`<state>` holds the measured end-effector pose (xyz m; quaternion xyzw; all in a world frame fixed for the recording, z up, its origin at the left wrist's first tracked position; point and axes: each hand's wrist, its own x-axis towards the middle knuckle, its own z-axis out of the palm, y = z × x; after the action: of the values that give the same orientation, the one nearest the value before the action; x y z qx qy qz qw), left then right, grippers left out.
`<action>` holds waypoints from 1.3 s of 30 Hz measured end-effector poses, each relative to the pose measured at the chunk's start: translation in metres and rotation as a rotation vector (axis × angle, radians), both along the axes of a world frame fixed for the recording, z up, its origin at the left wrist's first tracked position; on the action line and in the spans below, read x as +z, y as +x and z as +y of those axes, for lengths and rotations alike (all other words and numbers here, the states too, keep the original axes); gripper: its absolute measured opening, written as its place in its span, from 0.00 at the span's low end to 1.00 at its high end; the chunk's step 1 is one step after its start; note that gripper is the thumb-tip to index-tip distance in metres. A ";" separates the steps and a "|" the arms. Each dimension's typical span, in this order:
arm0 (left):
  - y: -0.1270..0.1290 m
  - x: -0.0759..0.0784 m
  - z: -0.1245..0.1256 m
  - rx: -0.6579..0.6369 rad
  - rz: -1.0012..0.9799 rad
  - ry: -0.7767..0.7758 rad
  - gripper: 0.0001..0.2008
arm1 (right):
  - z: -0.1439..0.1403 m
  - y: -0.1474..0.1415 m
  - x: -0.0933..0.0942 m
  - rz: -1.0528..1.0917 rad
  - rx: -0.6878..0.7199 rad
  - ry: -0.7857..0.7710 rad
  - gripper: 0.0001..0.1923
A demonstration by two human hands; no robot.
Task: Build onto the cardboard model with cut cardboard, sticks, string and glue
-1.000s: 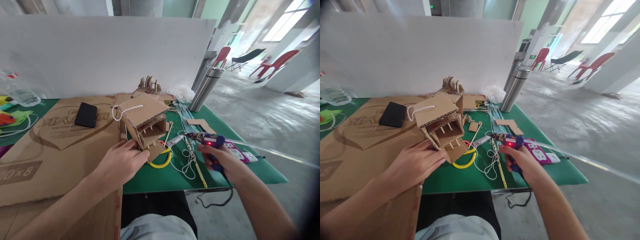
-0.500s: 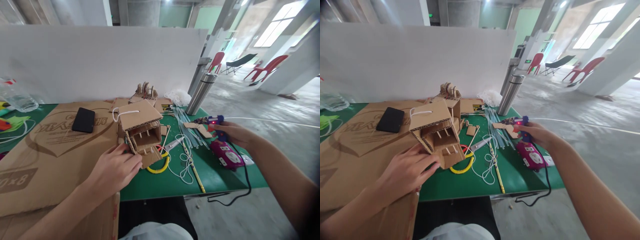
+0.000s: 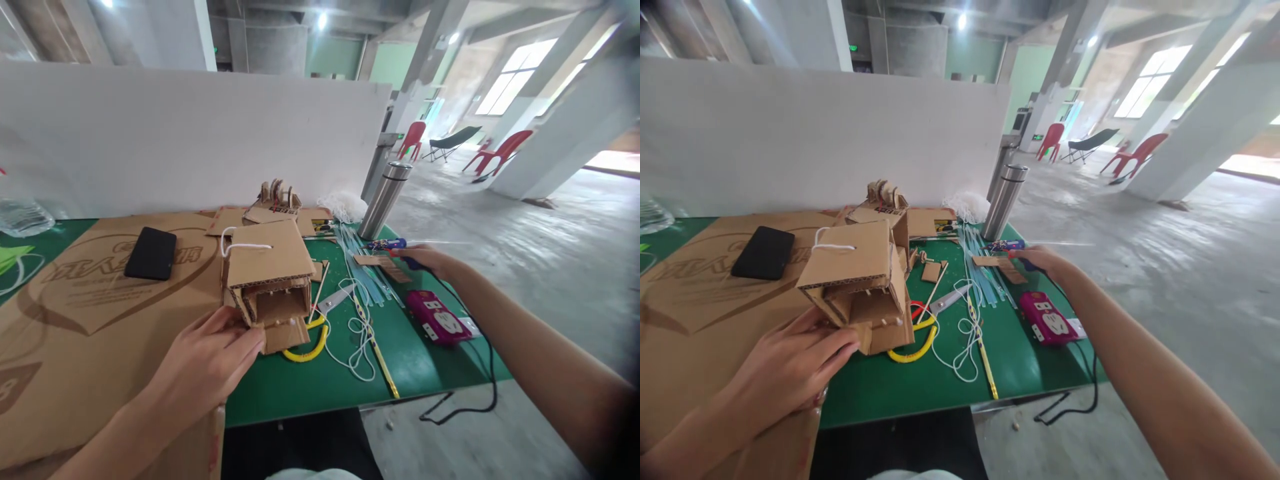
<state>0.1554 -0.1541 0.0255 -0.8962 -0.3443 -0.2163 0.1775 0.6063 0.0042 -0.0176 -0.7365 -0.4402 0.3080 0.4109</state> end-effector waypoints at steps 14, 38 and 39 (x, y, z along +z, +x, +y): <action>-0.002 -0.003 -0.003 0.011 -0.027 -0.026 0.11 | -0.007 -0.028 -0.001 -0.606 0.177 0.078 0.07; 0.001 -0.006 -0.002 -0.001 -0.067 -0.009 0.10 | -0.092 -0.172 0.014 -0.429 1.068 0.252 0.08; 0.000 -0.006 -0.002 -0.001 -0.066 -0.016 0.10 | -0.098 -0.169 0.021 -0.357 1.085 0.248 0.08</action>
<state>0.1556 -0.1563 0.0193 -0.8901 -0.3514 -0.2431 0.1588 0.4370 -0.0937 0.0031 -0.3924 -0.8497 0.2919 0.1971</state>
